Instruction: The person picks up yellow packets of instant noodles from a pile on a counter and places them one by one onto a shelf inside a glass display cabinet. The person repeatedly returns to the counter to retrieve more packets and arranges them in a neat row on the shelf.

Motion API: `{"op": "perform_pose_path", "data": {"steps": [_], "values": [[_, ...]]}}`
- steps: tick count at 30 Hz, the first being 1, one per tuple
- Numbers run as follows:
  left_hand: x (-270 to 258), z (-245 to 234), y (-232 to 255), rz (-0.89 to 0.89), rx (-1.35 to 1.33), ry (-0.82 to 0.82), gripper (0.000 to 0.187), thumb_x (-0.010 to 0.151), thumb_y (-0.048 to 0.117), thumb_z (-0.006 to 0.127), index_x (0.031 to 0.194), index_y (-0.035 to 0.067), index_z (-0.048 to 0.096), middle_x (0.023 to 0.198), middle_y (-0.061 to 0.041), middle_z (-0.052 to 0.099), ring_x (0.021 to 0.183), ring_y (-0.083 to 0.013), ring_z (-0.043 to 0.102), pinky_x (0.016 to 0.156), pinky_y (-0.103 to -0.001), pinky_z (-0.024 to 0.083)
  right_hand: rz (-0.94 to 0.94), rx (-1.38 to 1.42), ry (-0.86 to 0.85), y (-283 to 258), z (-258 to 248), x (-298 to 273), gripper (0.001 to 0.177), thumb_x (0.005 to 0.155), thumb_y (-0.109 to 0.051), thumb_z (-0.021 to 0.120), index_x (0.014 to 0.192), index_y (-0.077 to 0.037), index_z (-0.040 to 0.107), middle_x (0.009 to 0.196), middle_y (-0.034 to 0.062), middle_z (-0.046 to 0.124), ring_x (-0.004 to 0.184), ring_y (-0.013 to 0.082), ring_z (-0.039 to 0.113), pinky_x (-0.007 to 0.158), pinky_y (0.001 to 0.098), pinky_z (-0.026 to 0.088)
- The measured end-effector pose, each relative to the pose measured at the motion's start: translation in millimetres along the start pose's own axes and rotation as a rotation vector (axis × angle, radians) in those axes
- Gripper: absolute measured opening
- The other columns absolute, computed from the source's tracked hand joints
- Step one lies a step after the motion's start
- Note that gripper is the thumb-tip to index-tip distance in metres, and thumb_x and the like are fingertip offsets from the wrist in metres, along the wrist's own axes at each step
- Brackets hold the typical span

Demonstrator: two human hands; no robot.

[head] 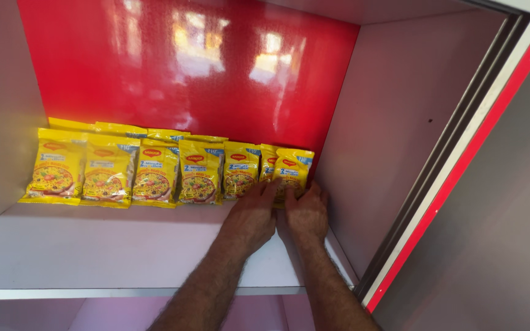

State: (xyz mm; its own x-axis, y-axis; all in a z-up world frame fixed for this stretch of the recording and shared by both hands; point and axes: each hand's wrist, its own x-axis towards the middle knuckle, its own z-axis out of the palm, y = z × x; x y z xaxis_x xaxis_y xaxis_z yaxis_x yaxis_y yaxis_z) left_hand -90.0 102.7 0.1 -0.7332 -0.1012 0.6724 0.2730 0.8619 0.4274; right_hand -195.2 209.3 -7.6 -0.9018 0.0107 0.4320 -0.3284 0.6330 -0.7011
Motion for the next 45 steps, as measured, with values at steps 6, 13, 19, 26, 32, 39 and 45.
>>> {"op": "perform_pose_path", "data": {"steps": [6, 13, 19, 26, 32, 39, 45], "values": [[1, -12, 4, -0.079, -0.178, 0.167, 0.076, 0.08, 0.008, 0.073, 0.149, 0.008, 0.04, 0.135, -0.022, 0.052, 0.12, -0.0422, 0.06, 0.097, -0.046, 0.054, -0.08, 0.002, 0.0, 8, 6, 4, 0.047, 0.098, -0.045, 0.06, 0.115, -0.002, 0.065, 0.112, 0.0233, 0.069, 0.119, 0.0437, 0.059, 0.098, 0.0517, 0.049], [2, -12, 3, -0.055, -0.263, 0.213, 0.081, 0.08, 0.006, 0.071, 0.152, 0.004, 0.033, 0.139, -0.029, 0.049, 0.124, -0.0473, 0.055, 0.1, -0.051, 0.049, -0.512, -0.139, 0.04, 13, 8, -1, 0.041, 0.091, -0.032, 0.06, 0.128, -0.014, 0.06, 0.128, 0.0222, 0.069, 0.108, 0.0362, 0.071, 0.087, 0.0466, 0.056], [-8, -28, 8, -0.106, -0.274, 0.271, 0.054, 0.099, 0.01, 0.056, 0.15, 0.003, 0.04, 0.134, -0.029, 0.058, 0.122, -0.0473, 0.059, 0.1, -0.052, 0.049, -0.161, 0.339, -0.206, -23, -16, -24, 0.05, 0.092, -0.036, 0.063, 0.132, -0.009, 0.052, 0.106, 0.0193, 0.076, 0.095, 0.0312, 0.076, 0.081, 0.0437, 0.058], [-48, -99, -41, -0.303, -0.55, 0.228, 0.067, 0.09, 0.003, 0.054, 0.154, 0.008, 0.038, 0.126, -0.03, 0.059, 0.114, -0.0479, 0.062, 0.095, -0.052, 0.054, -0.264, 0.624, -0.538, -84, 11, -88, 0.052, 0.085, -0.02, 0.072, 0.13, -0.003, 0.051, 0.101, 0.0143, 0.074, 0.086, 0.0235, 0.075, 0.072, 0.0398, 0.064], [-109, -181, -125, -0.233, 0.026, 0.479, 0.049, 0.102, 0.013, 0.054, 0.148, 0.001, 0.042, 0.132, -0.028, 0.061, 0.123, -0.0434, 0.058, 0.104, -0.052, 0.046, -0.535, 0.568, -0.445, -184, 59, -179, 0.06, 0.082, -0.017, 0.079, 0.132, -0.003, 0.049, 0.102, 0.0167, 0.072, 0.087, 0.0297, 0.073, 0.074, 0.0413, 0.059], [-135, -223, -148, -0.634, 0.527, 0.289, 0.082, 0.083, 0.013, 0.069, 0.155, 0.007, 0.03, 0.142, -0.02, 0.048, 0.131, -0.04, 0.047, 0.112, -0.049, 0.039, -0.673, 0.483, -0.476, -236, 79, -204, 0.052, 0.082, -0.016, 0.075, 0.126, -0.001, 0.052, 0.101, 0.0205, 0.075, 0.09, 0.0336, 0.077, 0.077, 0.0444, 0.06], [-125, -226, -141, -0.689, 0.425, 0.395, 0.093, 0.086, 0.02, 0.071, 0.157, 0.002, 0.015, 0.143, -0.023, 0.041, 0.134, -0.0421, 0.041, 0.109, -0.054, 0.037, -0.833, 0.301, -0.347, -244, 123, -190, 0.048, 0.089, -0.025, 0.074, 0.125, 0.003, 0.056, 0.096, 0.0284, 0.072, 0.091, 0.045, 0.07, 0.078, 0.0533, 0.055]]}}
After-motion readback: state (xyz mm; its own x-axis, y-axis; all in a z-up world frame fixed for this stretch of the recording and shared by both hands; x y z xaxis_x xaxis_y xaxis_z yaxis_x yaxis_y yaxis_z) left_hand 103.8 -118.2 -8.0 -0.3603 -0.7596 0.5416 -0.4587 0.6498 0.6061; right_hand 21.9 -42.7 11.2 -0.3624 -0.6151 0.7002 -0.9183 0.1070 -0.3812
